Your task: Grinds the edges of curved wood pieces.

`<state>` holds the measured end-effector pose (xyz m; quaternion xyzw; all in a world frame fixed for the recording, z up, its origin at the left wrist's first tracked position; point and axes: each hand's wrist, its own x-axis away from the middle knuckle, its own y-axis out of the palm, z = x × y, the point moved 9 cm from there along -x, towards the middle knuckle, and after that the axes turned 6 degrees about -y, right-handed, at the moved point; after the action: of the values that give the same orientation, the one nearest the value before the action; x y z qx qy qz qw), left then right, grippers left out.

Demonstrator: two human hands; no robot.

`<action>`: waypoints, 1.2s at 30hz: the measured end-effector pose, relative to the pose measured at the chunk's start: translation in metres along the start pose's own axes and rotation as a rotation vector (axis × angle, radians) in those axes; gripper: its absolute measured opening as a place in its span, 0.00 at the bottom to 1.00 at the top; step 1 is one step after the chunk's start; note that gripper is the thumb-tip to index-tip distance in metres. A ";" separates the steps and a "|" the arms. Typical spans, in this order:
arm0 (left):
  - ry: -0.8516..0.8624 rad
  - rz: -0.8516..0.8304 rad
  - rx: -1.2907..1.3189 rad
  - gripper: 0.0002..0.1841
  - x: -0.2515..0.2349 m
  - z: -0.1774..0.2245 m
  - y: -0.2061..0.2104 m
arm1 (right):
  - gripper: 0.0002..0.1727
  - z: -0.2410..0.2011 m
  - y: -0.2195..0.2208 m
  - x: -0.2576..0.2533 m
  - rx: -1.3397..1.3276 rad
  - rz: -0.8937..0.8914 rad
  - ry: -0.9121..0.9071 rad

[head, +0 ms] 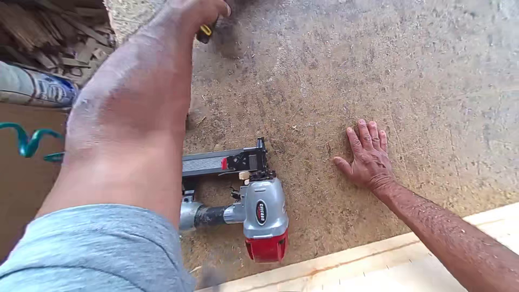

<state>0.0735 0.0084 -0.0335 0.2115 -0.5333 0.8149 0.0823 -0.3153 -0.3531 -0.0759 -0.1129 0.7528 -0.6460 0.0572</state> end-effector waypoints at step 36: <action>0.689 -0.200 1.627 0.38 0.804 0.135 0.047 | 0.09 -0.166 -0.358 0.391 -0.970 0.705 -0.519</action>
<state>-0.6297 -0.2072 0.3213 -0.0070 0.2862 0.9489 0.1330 -0.6974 -0.3395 0.3268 -0.0246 0.9125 -0.1275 0.3880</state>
